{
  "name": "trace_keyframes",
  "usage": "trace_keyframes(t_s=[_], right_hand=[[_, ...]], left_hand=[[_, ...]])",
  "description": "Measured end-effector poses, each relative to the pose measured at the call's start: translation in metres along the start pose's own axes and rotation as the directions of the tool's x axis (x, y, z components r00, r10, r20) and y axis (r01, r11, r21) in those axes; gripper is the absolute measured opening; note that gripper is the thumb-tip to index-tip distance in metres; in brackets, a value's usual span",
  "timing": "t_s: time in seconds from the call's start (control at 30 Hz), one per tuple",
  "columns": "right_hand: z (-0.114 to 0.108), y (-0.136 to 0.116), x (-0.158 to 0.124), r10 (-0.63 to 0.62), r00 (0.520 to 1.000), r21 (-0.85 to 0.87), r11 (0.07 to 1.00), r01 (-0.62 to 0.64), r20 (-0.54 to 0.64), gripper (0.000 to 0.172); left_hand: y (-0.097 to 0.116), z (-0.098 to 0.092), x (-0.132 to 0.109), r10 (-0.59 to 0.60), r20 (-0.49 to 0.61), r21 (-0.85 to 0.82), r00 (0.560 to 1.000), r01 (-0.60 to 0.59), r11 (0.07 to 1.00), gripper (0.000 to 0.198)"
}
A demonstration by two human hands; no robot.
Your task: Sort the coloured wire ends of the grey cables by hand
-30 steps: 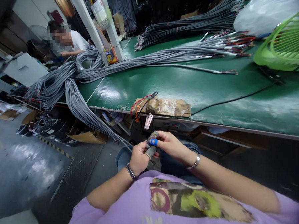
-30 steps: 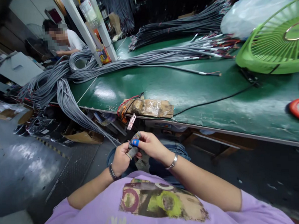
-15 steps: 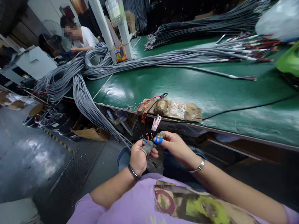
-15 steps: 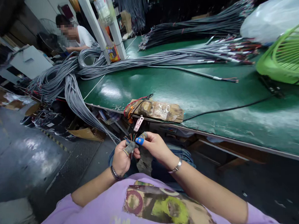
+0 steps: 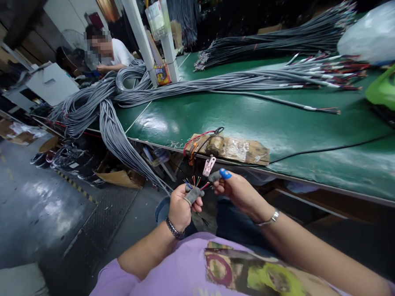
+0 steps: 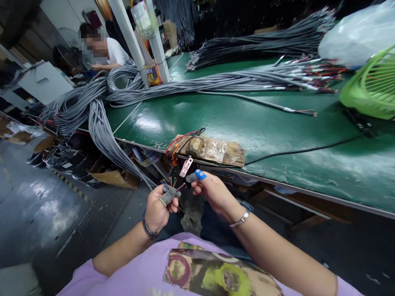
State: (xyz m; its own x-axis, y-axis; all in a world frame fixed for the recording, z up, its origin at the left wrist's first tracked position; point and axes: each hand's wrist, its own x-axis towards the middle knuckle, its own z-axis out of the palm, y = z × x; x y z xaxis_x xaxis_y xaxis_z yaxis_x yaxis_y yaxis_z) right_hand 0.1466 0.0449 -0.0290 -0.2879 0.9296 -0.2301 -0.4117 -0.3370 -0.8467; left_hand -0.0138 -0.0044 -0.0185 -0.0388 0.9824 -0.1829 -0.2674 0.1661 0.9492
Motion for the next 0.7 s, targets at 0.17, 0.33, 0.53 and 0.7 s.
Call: trace_keyframes(t_s=[0.17, 0.33, 0.53, 0.7], right_hand=[[-0.003, -0.012, 0.01, 0.078, 0.997, 0.043, 0.996, -0.078, 0.004, 0.046], [0.009, -0.016, -0.001, 0.098, 0.985, -0.17, 0.983, -0.074, 0.14, 0.04], [0.022, -0.011, -0.006, -0.054, 0.976, -0.35, 0.928, 0.127, 0.211, 0.034], [0.02, -0.006, -0.004, -0.052, 0.976, -0.395, 0.909, 0.134, 0.212, 0.029]], left_hand=[[0.006, 0.0, 0.003, 0.012, 0.037, 0.061, 0.999, -0.014, 0.998, 0.028], [0.001, 0.0, 0.003, 0.031, 0.053, 0.118, 0.998, -0.037, 0.992, 0.026], [0.0, 0.002, 0.0, 0.004, 0.061, 0.253, 0.998, -0.019, 0.967, 0.018], [-0.002, 0.002, -0.002, -0.003, 0.048, 0.294, 0.999, -0.011, 0.956, 0.02]])
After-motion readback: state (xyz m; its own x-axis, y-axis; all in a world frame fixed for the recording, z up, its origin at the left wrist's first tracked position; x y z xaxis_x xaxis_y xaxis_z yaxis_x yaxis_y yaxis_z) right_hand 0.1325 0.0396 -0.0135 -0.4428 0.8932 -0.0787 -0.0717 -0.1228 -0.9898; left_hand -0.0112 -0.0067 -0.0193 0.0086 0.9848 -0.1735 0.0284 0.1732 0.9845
